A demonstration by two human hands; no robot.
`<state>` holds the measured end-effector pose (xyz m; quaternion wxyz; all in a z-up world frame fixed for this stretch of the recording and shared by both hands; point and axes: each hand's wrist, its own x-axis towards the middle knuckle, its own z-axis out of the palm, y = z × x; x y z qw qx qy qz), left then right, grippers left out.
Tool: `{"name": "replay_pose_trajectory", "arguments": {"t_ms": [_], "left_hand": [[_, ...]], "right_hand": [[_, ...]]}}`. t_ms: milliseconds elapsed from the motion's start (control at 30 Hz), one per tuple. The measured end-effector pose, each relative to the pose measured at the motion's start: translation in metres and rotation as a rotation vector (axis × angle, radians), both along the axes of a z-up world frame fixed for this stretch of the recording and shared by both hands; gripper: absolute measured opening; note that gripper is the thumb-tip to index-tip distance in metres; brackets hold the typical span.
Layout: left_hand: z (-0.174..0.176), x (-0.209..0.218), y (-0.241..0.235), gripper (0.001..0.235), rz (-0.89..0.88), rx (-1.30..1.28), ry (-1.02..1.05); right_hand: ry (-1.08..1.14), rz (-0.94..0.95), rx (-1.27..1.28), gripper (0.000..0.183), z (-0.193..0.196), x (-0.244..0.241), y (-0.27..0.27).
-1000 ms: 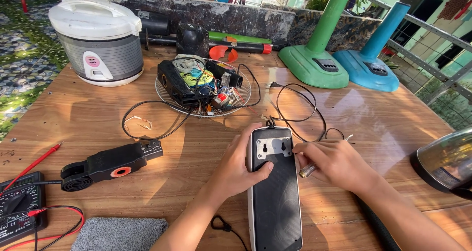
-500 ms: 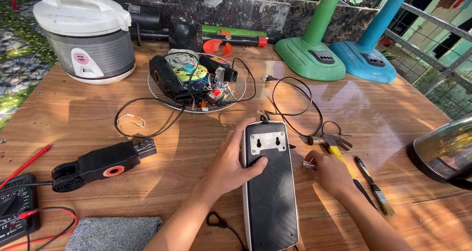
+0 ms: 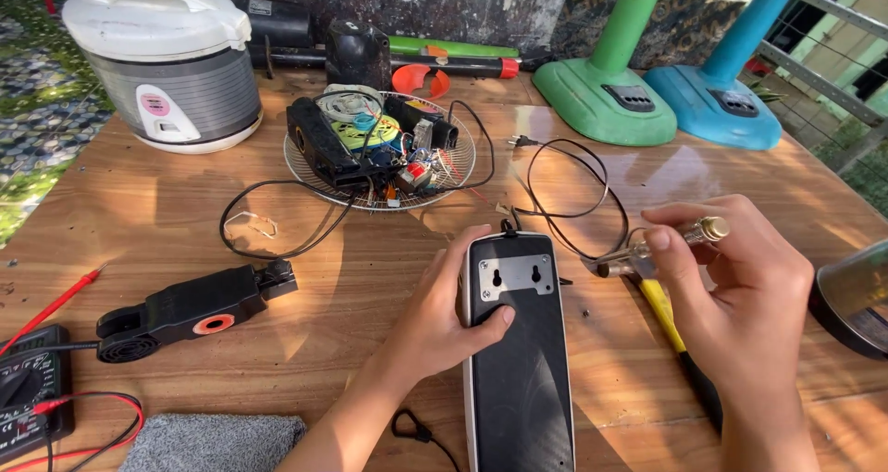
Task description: The person disassembles a blue and white electric iron by removing screws from the base using a screwdriver. They then use a small flashlight to inspect the internal components and wiring inside the opened casing.
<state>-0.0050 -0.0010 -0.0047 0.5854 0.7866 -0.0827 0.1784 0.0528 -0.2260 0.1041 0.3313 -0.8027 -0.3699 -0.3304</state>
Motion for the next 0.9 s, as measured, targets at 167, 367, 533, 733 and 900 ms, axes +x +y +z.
{"name": "replay_pose_trajectory", "arguments": {"t_ms": [167, 367, 533, 733, 900], "left_hand": [[-0.003, 0.0, 0.0, 0.076, 0.032, 0.021, -0.036], [-0.001, -0.001, 0.0, 0.08, 0.079, 0.052, -0.031], [-0.009, 0.003, 0.0, 0.082, 0.062, 0.029, 0.009], [-0.009, 0.003, -0.001, 0.078, 0.068, 0.048, -0.056], [-0.01, 0.004, -0.002, 0.079, 0.098, 0.082, -0.12]], "right_hand": [[0.118, 0.191, 0.184, 0.027, -0.012, -0.003, 0.028], [0.136, 0.358, 0.241, 0.025, -0.048, 0.021, 0.04], [0.194, 0.307, 0.267, 0.023, -0.053, 0.027, 0.04], [0.079, 0.375, 0.164, 0.027, -0.038, 0.015, 0.039], [0.045, 0.463, -0.174, 0.02, -0.011, -0.007, 0.04]]}}
